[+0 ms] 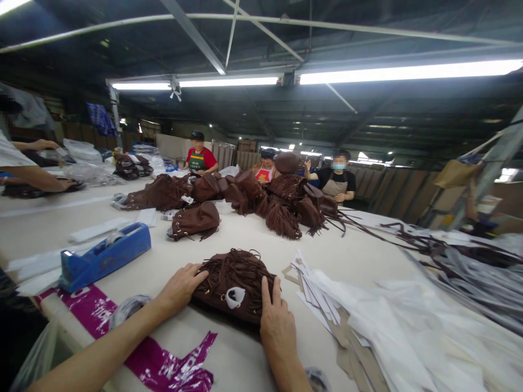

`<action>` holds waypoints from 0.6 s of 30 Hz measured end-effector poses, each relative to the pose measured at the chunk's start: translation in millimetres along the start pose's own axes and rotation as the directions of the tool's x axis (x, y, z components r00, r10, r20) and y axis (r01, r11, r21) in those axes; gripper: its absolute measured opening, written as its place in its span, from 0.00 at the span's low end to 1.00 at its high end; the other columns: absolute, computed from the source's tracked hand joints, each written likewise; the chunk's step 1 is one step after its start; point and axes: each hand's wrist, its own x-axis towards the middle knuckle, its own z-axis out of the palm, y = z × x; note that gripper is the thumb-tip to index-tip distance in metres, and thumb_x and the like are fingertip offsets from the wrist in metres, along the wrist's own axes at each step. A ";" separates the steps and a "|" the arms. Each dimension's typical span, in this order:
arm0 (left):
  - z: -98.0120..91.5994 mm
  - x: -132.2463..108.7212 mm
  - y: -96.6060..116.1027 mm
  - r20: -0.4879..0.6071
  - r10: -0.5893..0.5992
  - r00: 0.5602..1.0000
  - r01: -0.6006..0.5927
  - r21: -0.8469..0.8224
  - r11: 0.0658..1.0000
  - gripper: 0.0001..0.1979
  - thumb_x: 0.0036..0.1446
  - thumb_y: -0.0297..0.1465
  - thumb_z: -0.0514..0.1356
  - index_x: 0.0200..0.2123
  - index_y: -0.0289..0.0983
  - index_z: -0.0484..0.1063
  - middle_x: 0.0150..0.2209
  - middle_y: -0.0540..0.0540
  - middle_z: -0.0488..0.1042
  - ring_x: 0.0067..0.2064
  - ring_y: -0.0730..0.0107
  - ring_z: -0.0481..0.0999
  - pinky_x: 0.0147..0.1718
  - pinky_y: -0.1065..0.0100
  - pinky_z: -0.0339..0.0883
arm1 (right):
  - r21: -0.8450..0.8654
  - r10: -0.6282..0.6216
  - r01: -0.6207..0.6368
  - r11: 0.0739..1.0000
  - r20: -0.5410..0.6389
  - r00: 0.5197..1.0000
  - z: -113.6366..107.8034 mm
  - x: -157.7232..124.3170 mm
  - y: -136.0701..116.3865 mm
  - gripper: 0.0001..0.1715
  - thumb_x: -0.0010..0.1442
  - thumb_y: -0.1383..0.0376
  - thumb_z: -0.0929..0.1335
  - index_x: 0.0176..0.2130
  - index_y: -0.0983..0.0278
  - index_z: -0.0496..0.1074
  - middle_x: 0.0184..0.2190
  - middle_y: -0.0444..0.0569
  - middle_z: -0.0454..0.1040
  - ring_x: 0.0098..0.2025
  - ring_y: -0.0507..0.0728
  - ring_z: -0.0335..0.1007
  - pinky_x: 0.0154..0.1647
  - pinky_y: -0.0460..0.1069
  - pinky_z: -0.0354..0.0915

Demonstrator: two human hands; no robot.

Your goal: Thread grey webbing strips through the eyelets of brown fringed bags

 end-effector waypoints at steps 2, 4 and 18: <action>-4.9 -0.3 2.0 0.022 -0.021 1.000 0.021 0.025 0.999 0.23 0.56 0.17 0.47 0.52 0.36 0.68 0.48 0.36 0.70 0.49 0.53 0.68 0.46 0.54 0.65 | 0.043 0.036 -0.044 0.998 0.178 0.983 -20.2 4.5 0.8 0.45 0.51 0.82 0.57 0.66 0.63 0.52 0.66 0.64 0.50 0.41 0.63 0.76 0.34 0.53 0.71; -11.3 -6.0 4.7 0.042 -0.039 0.998 0.037 0.031 0.999 0.26 0.52 0.17 0.49 0.55 0.33 0.66 0.50 0.34 0.70 0.51 0.50 0.68 0.48 0.51 0.64 | 0.202 -0.003 -0.063 0.977 0.310 0.951 -44.8 4.4 9.4 0.48 0.51 0.78 0.61 0.68 0.62 0.46 0.68 0.64 0.44 0.47 0.65 0.74 0.38 0.53 0.70; -34.9 -33.7 68.1 -0.070 0.479 0.875 -0.457 -0.445 0.770 0.32 0.46 0.16 0.51 0.54 0.43 0.68 0.59 0.49 0.67 0.64 0.62 0.58 0.66 0.49 0.39 | 0.122 0.009 -0.105 0.987 0.610 0.792 -84.5 -85.1 75.2 0.42 0.46 0.67 0.64 0.61 0.68 0.63 0.57 0.62 0.68 0.58 0.67 0.65 0.57 0.56 0.61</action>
